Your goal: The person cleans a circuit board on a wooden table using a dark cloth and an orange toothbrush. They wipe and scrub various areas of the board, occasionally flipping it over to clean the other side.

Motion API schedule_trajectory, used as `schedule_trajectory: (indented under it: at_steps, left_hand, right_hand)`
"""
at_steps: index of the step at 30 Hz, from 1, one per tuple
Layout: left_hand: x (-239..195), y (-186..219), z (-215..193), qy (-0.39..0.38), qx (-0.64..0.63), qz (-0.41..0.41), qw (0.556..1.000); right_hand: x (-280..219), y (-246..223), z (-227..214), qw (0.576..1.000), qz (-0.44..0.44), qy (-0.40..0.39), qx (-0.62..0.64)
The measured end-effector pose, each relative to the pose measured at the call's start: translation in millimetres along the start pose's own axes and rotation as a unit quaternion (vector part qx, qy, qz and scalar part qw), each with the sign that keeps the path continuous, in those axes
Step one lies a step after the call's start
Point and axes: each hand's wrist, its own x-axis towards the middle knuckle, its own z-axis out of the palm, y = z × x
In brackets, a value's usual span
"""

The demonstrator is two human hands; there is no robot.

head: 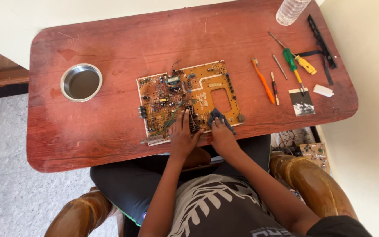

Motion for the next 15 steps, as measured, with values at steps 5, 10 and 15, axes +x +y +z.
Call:
schedule_trajectory:
  at_steps: [5, 10, 15]
  left_hand:
    - [-12.8, 11.6, -28.0, 0.024, -0.012, 0.075, 0.997]
    - [-14.6, -9.6, -80.4, 0.089, 0.141, 0.045, 0.985]
    - [-26.2, -39.8, -89.8, 0.040, 0.073, -0.111, 0.990]
  right_hand:
    - [1.0, 1.9, 0.0, 0.991, 0.124, -0.054, 0.019]
    - [0.8, 16.4, -21.0, 0.999, 0.021, 0.047, -0.005]
    - [-20.6, 6.7, -30.1, 0.998, -0.028, -0.051, 0.011]
